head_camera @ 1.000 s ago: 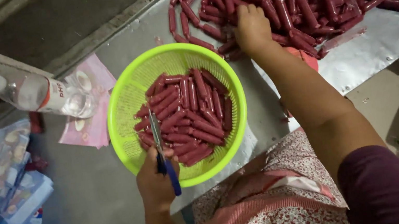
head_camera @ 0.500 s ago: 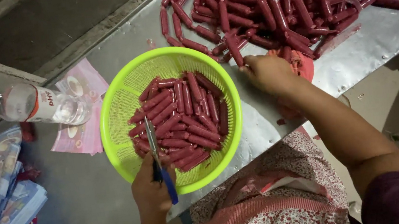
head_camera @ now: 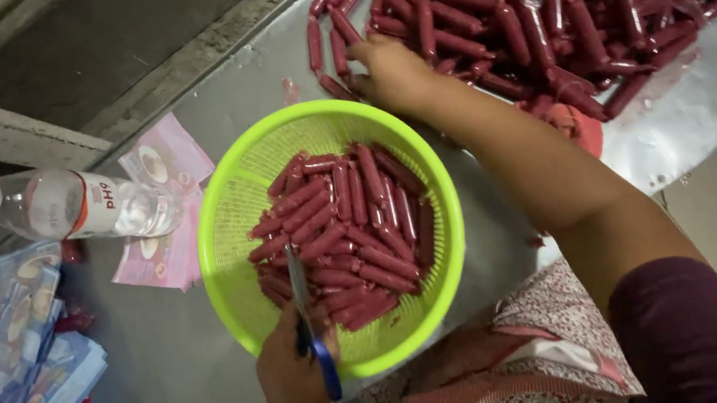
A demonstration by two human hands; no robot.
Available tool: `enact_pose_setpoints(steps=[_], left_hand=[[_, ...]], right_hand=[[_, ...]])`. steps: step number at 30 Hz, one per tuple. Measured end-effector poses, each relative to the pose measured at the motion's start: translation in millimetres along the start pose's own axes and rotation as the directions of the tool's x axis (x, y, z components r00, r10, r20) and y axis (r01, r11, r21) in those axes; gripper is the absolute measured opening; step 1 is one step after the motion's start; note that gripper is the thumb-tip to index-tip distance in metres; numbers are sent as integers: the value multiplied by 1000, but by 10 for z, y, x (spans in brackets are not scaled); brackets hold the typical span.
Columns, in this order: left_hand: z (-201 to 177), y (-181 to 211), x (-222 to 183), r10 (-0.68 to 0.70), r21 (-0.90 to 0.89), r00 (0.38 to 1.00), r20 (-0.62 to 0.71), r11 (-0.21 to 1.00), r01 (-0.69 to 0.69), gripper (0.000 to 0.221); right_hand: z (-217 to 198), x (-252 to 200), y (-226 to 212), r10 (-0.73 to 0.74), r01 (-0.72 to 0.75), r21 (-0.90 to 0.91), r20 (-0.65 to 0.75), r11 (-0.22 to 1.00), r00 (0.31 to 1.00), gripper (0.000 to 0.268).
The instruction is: Cutting individual sausages from a continuous chain using scissors and collecting them in a basket.
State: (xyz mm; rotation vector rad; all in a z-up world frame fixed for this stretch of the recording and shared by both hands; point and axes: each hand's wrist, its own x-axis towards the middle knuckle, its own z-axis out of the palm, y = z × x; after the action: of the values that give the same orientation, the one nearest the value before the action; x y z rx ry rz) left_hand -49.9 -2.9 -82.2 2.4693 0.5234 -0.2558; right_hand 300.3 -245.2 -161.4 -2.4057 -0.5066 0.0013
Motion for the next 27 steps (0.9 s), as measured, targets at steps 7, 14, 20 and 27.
enact_pose_setpoints(steps=[7,14,20,27], left_hand=[[97,-243,6,180,2,982,-65,984,-180,35],[60,-197,17,163,74,986,31,984,-165,39],[162,-314,7,141,130,990,31,981,-143,45],[13,-64,-2,277,-55,961,8,960,-276,45]], right_hand=[[210,420,-280,-34,58,-136,173,989,984,60],[516,583,-209,279,-262,-170,87,950,956,95],[-14,215,-524,354,-408,772,252,487,901,74],[-614,-32,-104,236,-576,816,571,-55,786,28]])
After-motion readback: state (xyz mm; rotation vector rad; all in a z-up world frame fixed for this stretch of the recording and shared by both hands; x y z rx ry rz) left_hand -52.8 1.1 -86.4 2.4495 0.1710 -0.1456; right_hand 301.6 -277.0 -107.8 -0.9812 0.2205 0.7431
